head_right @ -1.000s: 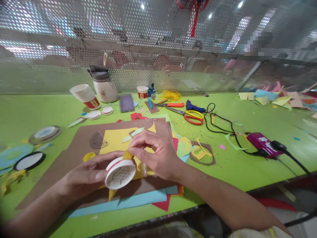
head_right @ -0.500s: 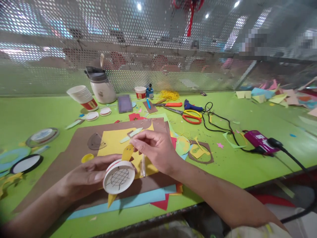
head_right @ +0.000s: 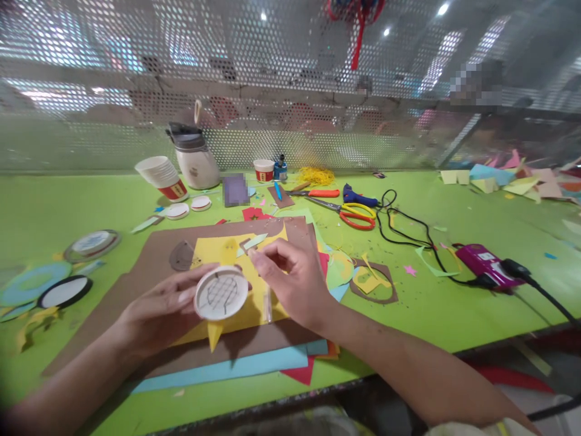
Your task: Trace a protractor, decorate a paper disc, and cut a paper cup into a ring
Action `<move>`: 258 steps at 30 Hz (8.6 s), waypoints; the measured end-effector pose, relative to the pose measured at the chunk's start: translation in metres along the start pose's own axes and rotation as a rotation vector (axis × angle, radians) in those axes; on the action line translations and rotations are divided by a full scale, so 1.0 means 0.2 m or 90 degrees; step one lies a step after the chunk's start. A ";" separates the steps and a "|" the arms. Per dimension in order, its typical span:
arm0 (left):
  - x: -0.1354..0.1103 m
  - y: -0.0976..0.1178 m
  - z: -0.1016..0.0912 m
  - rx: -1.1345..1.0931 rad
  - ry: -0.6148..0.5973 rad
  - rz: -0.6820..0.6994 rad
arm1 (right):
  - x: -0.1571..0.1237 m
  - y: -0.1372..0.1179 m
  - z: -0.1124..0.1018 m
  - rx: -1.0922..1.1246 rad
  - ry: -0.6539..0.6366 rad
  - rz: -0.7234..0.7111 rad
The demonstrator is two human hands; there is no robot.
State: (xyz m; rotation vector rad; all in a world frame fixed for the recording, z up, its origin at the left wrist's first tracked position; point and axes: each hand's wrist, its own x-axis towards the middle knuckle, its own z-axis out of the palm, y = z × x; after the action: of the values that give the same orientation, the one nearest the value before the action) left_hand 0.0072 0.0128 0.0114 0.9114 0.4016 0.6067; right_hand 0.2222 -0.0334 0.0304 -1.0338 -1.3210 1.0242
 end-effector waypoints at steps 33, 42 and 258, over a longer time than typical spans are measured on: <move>0.00 0.01 0.00 -0.061 0.078 0.062 | -0.04 0.03 0.06 -0.041 -0.103 0.082; 0.04 0.00 -0.01 -0.042 0.201 -0.017 | 0.01 0.08 0.05 -0.254 -0.094 0.033; 0.04 -0.14 -0.06 1.079 0.115 0.177 | 0.18 0.08 -0.13 -0.129 -0.347 0.155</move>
State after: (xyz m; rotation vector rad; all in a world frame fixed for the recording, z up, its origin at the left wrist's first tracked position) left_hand 0.0153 0.0127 -0.0198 2.5636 0.9949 0.5136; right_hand 0.2482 0.0064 0.0231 -1.1315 -1.7977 1.4468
